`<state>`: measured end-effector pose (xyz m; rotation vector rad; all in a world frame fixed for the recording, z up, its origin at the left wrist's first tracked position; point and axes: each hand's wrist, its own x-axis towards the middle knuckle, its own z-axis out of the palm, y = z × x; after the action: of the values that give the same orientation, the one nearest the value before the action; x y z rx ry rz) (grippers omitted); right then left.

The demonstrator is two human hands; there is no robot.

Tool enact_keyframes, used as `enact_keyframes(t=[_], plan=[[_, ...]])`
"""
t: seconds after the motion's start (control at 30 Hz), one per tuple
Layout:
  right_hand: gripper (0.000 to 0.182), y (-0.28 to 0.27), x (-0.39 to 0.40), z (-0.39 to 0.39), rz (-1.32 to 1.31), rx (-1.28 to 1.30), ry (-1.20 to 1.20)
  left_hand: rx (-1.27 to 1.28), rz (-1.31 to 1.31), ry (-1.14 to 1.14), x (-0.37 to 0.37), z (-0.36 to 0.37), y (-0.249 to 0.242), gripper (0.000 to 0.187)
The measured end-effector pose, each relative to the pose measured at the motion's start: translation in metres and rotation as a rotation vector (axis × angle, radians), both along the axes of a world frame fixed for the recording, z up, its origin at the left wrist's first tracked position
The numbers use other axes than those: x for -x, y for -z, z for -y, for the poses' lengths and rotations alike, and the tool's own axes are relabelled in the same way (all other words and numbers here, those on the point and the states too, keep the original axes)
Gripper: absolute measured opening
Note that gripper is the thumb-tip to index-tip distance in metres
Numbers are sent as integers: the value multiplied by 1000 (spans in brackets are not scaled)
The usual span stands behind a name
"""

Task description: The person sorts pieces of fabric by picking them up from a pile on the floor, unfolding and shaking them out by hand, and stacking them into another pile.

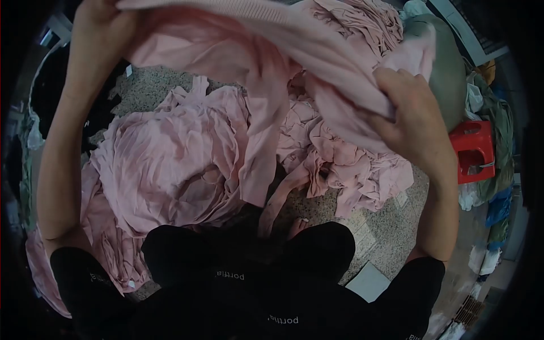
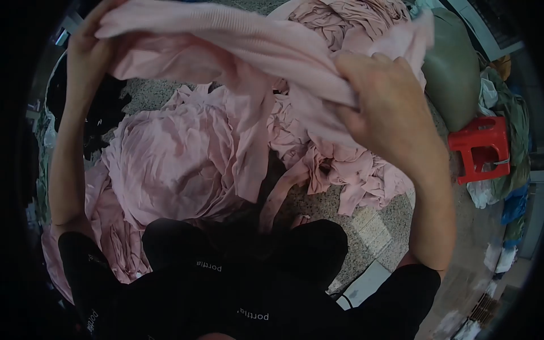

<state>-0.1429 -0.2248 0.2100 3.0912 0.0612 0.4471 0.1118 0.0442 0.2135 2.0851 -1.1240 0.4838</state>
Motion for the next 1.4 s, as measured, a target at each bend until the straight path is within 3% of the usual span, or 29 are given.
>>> enact_keyframes(t=[0.03, 0.07, 0.1, 0.13, 0.2, 0.27, 0.3, 0.33, 0.37, 0.4, 0.43, 0.47, 0.5, 0.53, 0.6, 0.67, 0.7, 0.8, 0.87, 0.97, 1.03, 1.07, 1.17, 1.23, 1.27, 1.3, 1.33, 1.37, 1.4], plan=[[24, 10, -1, -5, -25, 58, 7, -81, 148, 97, 8, -2, 10, 30], [43, 32, -2, -2, -29, 148, -25, -163, 296, 196, 21, -6, 27, 34], [44, 59, 1, -6, -184, 149, -9, -465, 163, 203, 41, -17, 43, 35], [46, 85, 6, -13, -341, 148, -1, -485, 146, 390, 58, -23, 73, 32], [49, 119, 18, -25, -919, -62, -27, -788, -73, 594, 80, -45, 116, 28], [46, 127, 11, -53, -907, -393, -164, -794, -305, 681, 100, -55, 140, 22], [41, 143, 6, -68, -638, -543, -306, -795, -310, 689, 104, -52, 139, 22], [37, 159, 1, -83, -356, -673, -436, -774, -586, 722, 106, -46, 136, 19], [33, 162, -6, -100, -454, -873, -525, -743, -856, 746, 107, -39, 130, 17], [29, 164, -10, -110, -552, -1076, -616, -741, -849, 752, 105, -35, 115, 17], [25, 140, -13, -112, -816, -1256, -482, -580, -986, 716, 101, -31, 94, 16], [25, 122, -17, -106, -811, -1259, -480, -419, -1118, 673, 97, -29, 77, 16], [27, 107, -23, -90, -1080, -1078, -408, -425, -1116, 675, 91, -30, 67, 16], [29, 99, -26, -72, -1333, -874, -329, -481, -739, 562, 82, -34, 58, 17], [33, 116, -17, -24, -1190, -948, -386, -618, -125, 327, 50, -44, 58, 17], [32, 123, -15, 15, -1120, -509, -152, -801, 172, 61, -11, -63, 71, 15], [29, 121, -18, 30, -900, -449, -84, -891, 229, -82, -39, -75, 73, 15], [22, 85, -60, 28, -131, -193, 182, -462, 412, -424, -73, -102, 39, 25], [18, 52, -84, 14, 440, 24, 141, -272, 541, -646, -100, -143, 17, 31], [23, 27, -95, -22, 665, 212, -31, -292, 532, -806, -84, -209, -33, 25], [21, 33, -96, -51, 641, 187, -123, -234, 604, -740, -62, -270, -39, 26], [19, 40, -94, -65, 611, 170, -211, -341, 650, -761, -46, -304, -34, 27], [21, 92, -77, -101, 376, -26, -424, -538, 482, -575, 52, -333, 22, 27], [21, 145, -58, -121, 146, -128, -562, -609, 295, -537, 115, -332, 84, 29], [22, 175, -48, -131, 55, -182, -631, -648, -11, -633, 146, -332, 120, 28], [26, 205, -35, -140, -140, -249, -689, -723, -59, -543, 165, -346, 161, 30], [31, 227, -25, -144, -331, -315, -737, -1108, -421, -515, 182, -366, 193, 36], [40, 238, -19, -143, -446, -368, -736, -1098, -321, -249, 204, -350, 200, 42], [49, 243, -13, -139, -558, -428, -727, -1077, -501, -233, 211, -351, 213, 43]])
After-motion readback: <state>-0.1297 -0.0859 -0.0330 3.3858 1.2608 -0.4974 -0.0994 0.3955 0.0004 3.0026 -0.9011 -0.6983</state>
